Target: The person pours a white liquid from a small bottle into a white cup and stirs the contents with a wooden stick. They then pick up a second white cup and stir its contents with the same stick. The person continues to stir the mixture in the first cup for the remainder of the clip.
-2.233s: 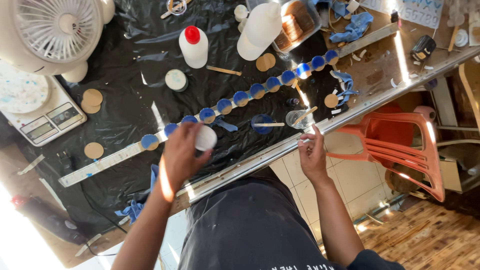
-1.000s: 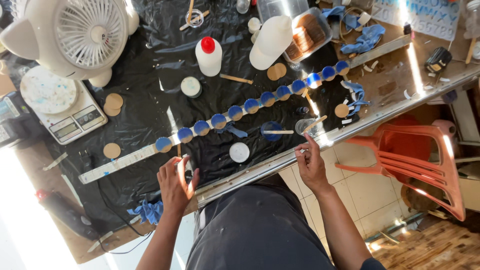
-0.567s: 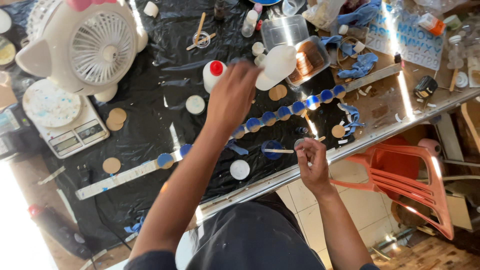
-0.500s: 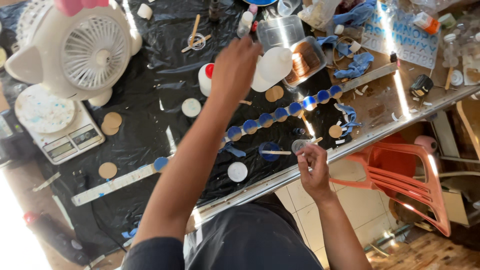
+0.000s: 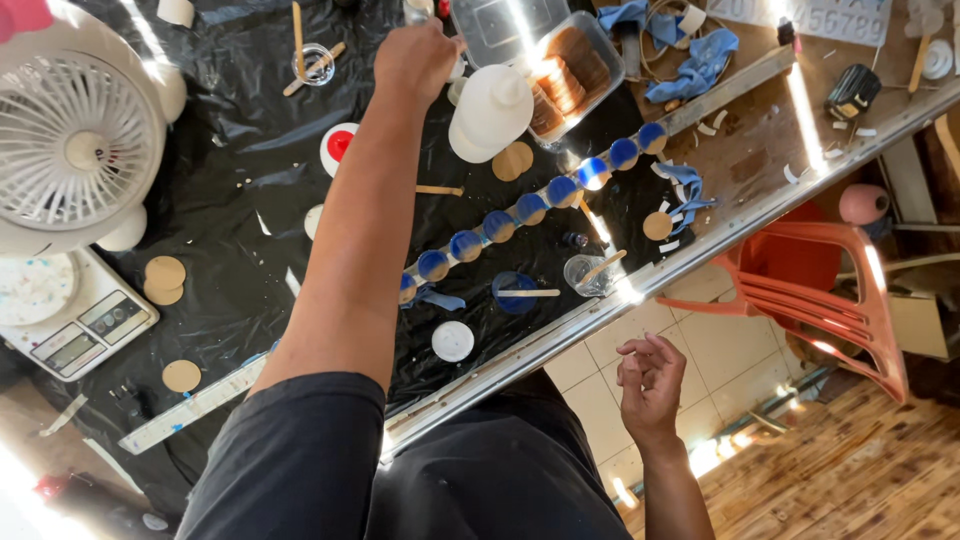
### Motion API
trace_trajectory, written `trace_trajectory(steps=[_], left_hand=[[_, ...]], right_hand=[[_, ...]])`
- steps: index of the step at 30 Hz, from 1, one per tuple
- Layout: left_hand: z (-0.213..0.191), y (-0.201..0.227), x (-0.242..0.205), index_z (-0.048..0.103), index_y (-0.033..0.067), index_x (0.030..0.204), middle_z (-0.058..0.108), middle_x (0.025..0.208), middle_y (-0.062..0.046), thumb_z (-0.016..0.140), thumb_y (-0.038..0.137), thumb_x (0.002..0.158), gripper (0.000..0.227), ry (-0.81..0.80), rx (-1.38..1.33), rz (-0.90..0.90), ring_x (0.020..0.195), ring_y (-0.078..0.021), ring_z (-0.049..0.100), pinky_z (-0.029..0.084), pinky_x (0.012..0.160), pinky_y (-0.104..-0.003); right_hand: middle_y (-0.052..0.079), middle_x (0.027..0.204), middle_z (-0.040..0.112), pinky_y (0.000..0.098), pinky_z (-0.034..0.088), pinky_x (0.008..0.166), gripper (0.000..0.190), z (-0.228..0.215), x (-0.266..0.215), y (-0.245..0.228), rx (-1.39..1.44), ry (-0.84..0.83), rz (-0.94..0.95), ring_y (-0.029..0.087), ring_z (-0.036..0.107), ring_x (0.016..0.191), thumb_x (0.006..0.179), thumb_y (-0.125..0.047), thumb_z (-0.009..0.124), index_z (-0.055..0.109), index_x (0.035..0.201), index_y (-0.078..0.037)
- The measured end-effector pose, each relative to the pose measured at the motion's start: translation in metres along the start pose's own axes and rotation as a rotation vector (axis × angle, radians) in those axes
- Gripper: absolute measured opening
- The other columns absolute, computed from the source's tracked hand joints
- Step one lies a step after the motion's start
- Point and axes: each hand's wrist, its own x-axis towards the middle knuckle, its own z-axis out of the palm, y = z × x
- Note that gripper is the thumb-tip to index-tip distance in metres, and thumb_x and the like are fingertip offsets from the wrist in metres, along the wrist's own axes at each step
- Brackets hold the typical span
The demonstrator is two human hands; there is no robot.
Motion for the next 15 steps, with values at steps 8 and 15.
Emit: trace_trajectory(steps=[8, 15], left_hand=[[0.023, 0.003, 0.007, 0.060, 0.0038, 0.134, 0.065, 0.096, -0.018, 0.078, -0.008, 0.075, 0.062, 0.112, 0.047, 0.056, 0.067, -0.0439, 0.067, 0.058, 0.041, -0.052], [0.013, 0.009, -0.001, 0.056, -0.0006, 0.121, 0.058, 0.098, -0.018, 0.082, 0.007, 0.080, 0.049, 0.114, -0.052, 0.006, 0.062, -0.0418, 0.064, 0.053, 0.042, -0.051]], right_hand=[[0.015, 0.106, 0.065, 0.0267, 0.050, 0.062, 0.033, -0.004, -0.005, 0.005, 0.017, 0.003, -0.012, 0.015, 0.055, 0.066, 0.105, -0.012, 0.052, 0.039, 0.135, -0.007], [0.015, 0.107, 0.066, 0.0271, 0.050, 0.062, 0.034, -0.004, -0.013, 0.011, 0.015, -0.005, -0.017, 0.015, 0.055, 0.067, 0.105, -0.014, 0.052, 0.039, 0.136, -0.008]])
